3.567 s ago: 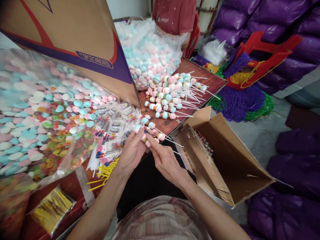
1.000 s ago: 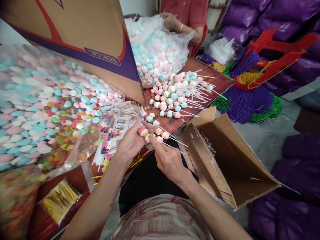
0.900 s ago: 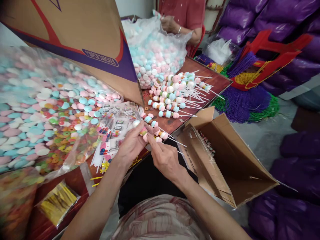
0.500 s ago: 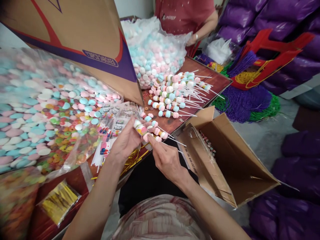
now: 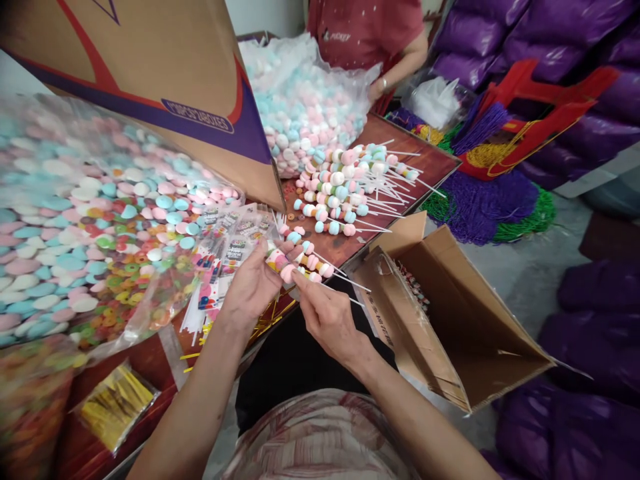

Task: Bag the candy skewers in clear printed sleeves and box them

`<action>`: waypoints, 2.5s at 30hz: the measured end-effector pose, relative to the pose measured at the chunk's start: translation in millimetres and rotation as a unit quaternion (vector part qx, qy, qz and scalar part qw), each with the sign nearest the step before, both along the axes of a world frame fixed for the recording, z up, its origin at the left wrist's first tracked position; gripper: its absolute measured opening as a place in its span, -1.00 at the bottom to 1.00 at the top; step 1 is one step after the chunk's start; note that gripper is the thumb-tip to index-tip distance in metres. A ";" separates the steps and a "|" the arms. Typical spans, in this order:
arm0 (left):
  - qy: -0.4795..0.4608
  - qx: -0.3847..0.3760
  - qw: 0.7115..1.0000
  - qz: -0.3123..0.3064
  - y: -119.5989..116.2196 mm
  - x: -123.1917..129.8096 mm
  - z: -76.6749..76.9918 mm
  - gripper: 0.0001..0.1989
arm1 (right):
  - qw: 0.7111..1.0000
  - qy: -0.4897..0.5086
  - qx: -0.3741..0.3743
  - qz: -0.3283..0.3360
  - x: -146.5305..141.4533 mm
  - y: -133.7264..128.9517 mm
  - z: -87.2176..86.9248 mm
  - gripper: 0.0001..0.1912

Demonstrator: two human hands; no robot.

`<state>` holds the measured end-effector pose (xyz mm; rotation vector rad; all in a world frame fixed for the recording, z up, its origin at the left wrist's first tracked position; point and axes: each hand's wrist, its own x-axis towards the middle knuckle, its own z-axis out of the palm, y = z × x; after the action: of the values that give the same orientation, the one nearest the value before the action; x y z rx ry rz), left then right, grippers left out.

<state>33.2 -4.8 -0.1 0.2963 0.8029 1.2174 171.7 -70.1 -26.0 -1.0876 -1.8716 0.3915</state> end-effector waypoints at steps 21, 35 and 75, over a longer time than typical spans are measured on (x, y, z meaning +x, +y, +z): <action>-0.008 0.044 0.998 0.041 -2.6 3.2 -3.0 -0.81 | 0.948 0.210 -0.240 0.008 -20.4 3.8 2.2 -0.59; 0.013 0.029 0.998 0.050 -9.2 10.0 -10.0 -0.82 | 0.997 -0.007 -0.077 0.028 -13.3 11.6 -6.3 -0.53; 0.027 0.023 0.998 0.046 -5.8 2.9 -7.0 -0.85 | 0.954 0.089 -0.283 -0.044 -10.3 16.6 16.9 -0.72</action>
<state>36.0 -10.5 -7.1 0.3343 0.8433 1.3194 161.4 -53.6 -9.1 -1.4475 -1.5797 0.9815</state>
